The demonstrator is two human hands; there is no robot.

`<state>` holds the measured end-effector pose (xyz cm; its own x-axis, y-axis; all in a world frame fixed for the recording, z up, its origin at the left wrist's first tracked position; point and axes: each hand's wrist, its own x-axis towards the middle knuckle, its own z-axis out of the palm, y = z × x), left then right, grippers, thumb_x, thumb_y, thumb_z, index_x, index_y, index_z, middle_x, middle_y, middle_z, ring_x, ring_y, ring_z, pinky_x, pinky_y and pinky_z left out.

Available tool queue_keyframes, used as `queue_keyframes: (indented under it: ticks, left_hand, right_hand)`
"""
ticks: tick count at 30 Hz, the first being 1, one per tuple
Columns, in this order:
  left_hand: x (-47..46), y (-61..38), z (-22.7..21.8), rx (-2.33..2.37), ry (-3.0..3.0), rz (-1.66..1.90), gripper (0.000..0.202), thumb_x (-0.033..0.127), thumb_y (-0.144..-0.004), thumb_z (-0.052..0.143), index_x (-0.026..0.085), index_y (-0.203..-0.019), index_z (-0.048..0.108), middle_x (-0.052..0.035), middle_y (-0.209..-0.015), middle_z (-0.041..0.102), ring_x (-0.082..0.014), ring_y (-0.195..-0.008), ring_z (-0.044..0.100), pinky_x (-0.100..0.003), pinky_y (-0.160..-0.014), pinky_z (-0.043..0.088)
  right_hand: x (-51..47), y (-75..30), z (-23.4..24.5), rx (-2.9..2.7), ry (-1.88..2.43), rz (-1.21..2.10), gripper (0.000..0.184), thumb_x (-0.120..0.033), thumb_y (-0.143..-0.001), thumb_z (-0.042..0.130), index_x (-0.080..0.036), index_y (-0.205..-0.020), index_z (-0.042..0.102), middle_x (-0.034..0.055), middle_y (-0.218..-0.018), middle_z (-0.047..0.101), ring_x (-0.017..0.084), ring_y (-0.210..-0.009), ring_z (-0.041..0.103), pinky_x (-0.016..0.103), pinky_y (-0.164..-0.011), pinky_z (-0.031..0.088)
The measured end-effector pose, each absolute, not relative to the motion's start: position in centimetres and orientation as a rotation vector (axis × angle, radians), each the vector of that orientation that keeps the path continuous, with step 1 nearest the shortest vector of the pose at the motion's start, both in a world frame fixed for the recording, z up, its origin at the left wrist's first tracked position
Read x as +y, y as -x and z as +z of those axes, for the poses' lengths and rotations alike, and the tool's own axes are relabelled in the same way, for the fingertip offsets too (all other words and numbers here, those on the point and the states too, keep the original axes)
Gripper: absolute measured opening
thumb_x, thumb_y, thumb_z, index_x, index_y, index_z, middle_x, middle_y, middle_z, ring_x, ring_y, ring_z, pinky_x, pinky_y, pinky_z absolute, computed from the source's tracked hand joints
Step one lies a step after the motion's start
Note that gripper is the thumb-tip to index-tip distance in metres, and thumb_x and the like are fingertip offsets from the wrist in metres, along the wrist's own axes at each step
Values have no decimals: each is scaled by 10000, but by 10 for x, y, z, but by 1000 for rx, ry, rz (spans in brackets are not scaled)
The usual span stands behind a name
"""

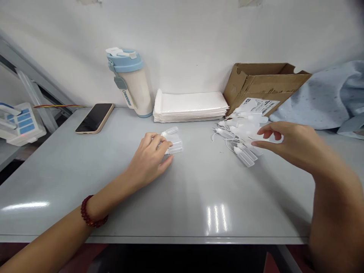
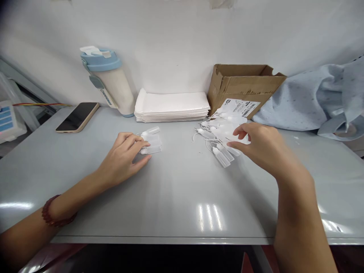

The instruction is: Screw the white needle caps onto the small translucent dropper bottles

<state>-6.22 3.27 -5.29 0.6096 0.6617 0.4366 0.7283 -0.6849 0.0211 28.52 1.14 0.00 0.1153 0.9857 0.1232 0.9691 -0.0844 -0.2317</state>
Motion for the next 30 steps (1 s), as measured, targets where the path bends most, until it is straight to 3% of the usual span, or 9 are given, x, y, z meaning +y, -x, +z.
queue_keyframes:
  ticks: [10,23,30]
  left_hand:
    - [29,61,-53,-1146,2712,-642,223,194,-833,565,80,-1016,622,-118,-976,598,-268,-971,444,-394,-817,475]
    - [29,59,-53,-1148,2746,-662,213,199,-840,568,85,-1015,612,-113,-975,603,-259,-981,435,-395,-837,468]
    - [27,60,-52,-1151,2758,-673,202,201,-845,561,97,-1014,601,-108,-968,606,-256,-977,434,-386,-822,470]
  right_hand:
    - [6,-296,-9,-2074,2301,-52,234,-379,-707,688,-205,-849,622,29,-811,632,181,-682,515,284,-590,339]
    - [12,-288,-6,-2020,2471,43,111,-268,-757,624,-213,-848,656,21,-844,662,200,-731,551,284,-580,355]
    - [13,-294,-13,-2096,2422,78,185,-205,-748,551,-212,-877,684,22,-842,681,202,-728,582,300,-638,401]
